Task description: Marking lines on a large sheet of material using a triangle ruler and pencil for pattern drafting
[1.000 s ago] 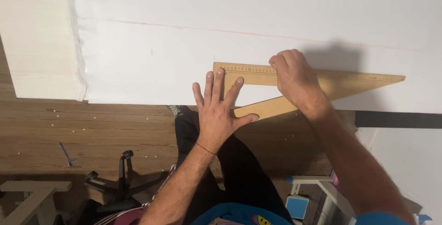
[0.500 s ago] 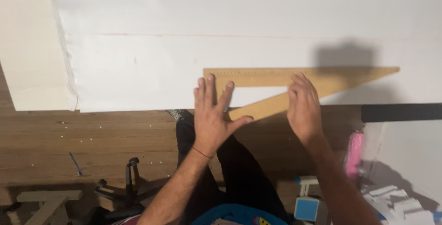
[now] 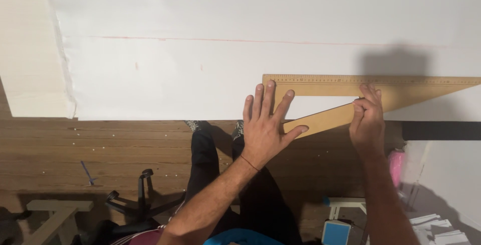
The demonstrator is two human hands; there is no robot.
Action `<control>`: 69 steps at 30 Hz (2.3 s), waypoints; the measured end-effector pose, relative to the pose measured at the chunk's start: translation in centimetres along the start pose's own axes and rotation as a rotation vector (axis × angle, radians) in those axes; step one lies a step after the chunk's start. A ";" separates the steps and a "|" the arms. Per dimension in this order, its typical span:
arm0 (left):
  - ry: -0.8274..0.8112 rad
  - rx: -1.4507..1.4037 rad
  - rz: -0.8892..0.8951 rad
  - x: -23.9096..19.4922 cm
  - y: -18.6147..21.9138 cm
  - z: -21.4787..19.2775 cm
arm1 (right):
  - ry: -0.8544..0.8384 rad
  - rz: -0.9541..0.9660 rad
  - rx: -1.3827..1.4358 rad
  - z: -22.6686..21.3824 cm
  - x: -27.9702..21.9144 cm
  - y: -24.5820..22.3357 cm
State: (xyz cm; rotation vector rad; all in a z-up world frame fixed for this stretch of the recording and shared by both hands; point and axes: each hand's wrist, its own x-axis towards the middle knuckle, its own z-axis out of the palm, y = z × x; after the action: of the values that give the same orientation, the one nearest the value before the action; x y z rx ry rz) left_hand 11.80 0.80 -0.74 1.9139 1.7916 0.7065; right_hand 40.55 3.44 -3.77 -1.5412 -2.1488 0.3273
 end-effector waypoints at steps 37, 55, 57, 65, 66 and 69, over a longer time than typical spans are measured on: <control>0.033 0.100 0.023 -0.1 0.0 0.4 | 0.035 -0.025 -0.016 -1.5 6.7 -2.4; 0.014 0.091 -0.028 -0.2 -0.1 1.0 | -0.249 -0.168 -0.018 1.0 9.9 -1.5; 0.008 0.079 -0.021 -0.2 -0.2 0.9 | -0.264 -0.171 -0.041 1.4 10.3 -1.6; -0.017 0.079 -0.027 0.0 -0.1 0.7 | -0.277 -0.223 -0.166 1.7 9.9 -1.6; -0.017 0.077 -0.026 0.0 -0.2 0.7 | -0.277 -0.222 -0.168 1.9 10.1 -1.5; -0.021 0.072 -0.017 0.0 -0.1 0.8 | -0.247 -0.250 -0.185 2.1 10.6 -1.2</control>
State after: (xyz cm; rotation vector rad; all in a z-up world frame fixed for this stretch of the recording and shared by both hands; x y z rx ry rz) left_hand 12.21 0.85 -1.48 1.9428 1.8410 0.6220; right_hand 35.80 13.13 -2.54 -1.3632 -2.5973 0.2513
